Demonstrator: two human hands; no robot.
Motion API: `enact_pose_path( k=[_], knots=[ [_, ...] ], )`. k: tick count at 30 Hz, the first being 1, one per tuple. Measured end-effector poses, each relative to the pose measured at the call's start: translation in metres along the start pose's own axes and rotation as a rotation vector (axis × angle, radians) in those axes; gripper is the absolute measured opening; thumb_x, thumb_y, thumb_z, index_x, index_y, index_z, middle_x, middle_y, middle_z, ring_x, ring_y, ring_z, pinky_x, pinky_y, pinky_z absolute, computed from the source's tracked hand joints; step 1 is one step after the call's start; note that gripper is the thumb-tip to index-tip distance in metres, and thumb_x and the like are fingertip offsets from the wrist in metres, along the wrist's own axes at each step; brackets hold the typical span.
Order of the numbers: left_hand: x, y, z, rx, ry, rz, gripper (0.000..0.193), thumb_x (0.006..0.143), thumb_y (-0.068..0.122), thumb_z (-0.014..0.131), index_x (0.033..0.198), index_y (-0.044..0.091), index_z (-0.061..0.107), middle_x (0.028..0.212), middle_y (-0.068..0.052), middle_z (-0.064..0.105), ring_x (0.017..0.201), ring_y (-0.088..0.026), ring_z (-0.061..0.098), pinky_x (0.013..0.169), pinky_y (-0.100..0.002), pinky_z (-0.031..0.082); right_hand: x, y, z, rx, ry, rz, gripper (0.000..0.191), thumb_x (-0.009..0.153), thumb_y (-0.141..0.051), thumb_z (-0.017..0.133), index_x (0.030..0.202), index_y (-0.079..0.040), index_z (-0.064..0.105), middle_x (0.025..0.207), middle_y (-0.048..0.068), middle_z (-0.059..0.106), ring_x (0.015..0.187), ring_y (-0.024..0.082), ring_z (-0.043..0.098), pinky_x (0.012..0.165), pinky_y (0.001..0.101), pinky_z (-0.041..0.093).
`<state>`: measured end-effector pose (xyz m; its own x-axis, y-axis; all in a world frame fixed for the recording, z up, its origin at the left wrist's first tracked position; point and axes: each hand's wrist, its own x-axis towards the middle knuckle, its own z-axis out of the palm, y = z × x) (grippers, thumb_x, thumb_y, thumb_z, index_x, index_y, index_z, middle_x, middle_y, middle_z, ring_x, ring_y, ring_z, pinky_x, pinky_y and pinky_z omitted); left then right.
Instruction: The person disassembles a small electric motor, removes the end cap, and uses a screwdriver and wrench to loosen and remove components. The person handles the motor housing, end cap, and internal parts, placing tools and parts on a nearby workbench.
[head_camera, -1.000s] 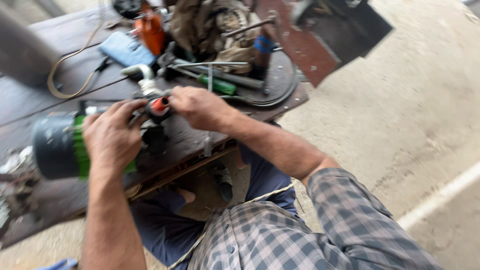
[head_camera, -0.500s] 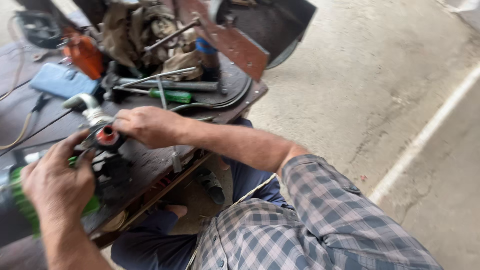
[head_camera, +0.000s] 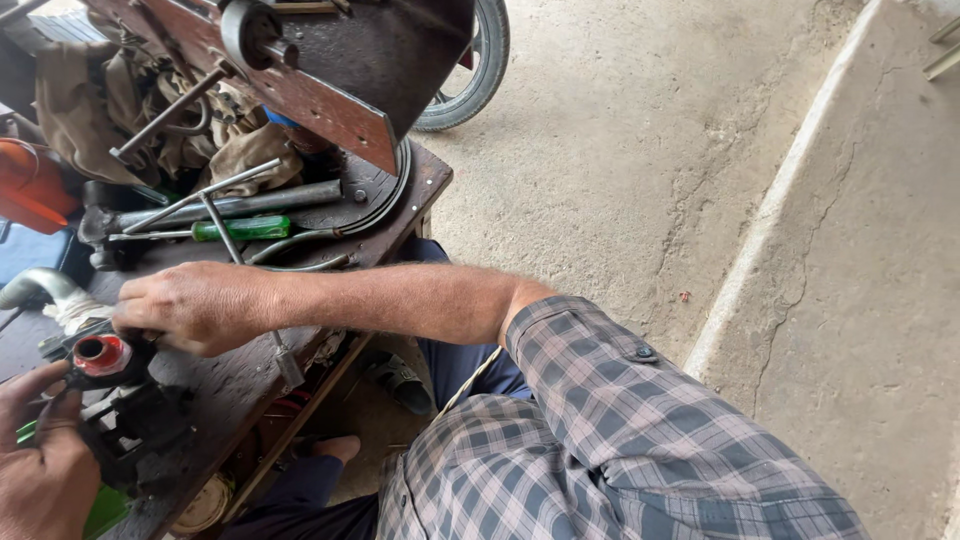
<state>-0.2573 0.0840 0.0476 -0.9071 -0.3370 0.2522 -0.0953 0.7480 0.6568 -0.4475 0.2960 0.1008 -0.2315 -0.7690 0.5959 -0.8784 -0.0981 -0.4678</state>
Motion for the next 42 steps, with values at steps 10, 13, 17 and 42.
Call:
enact_pose_path(
  k=[10,13,17,42],
  knots=[
    [0.003,0.050,-0.012,0.044,0.027,-0.051,0.018,0.114,0.005,0.068,0.131,0.003,0.064,0.113,-0.016,0.067,0.099,-0.023,0.065,0.084,-0.034,0.053,-0.002,-0.003,0.005,-0.102,-0.145,0.138,0.027,0.090,-0.008,0.062,0.117,-0.010,0.062,0.105,0.009,0.067,0.094,0.024,0.071,0.080,0.0389,0.060],
    [0.003,0.065,-0.018,0.213,0.084,0.155,0.016,0.106,0.005,0.068,0.121,0.007,0.069,0.114,-0.011,0.069,0.103,-0.024,0.067,0.091,-0.032,0.053,-0.005,0.004,0.009,-0.077,-0.093,0.096,0.039,0.082,-0.004,0.059,0.121,-0.009,0.062,0.105,0.011,0.068,0.093,0.027,0.070,0.080,0.0365,0.061],
    [0.007,0.075,-0.031,0.464,0.294,0.189,0.013,0.090,0.014,0.082,0.102,0.018,0.080,0.091,-0.007,0.075,0.080,-0.027,0.070,0.077,-0.039,0.050,-0.004,0.009,0.016,-0.109,-0.037,0.015,0.024,0.086,-0.005,0.070,0.110,-0.007,0.067,0.099,0.015,0.069,0.093,0.035,0.069,0.080,0.0440,0.059],
    [0.008,0.072,-0.039,0.040,0.353,0.168,0.015,0.100,0.011,0.078,0.114,0.016,0.077,0.105,0.001,0.078,0.094,-0.012,0.074,0.079,-0.030,0.060,-0.012,-0.009,0.014,0.002,-0.059,-0.006,0.020,0.096,-0.001,0.078,0.114,0.000,0.070,0.101,0.011,0.067,0.090,0.023,0.071,0.076,0.0338,0.061]
  ],
)
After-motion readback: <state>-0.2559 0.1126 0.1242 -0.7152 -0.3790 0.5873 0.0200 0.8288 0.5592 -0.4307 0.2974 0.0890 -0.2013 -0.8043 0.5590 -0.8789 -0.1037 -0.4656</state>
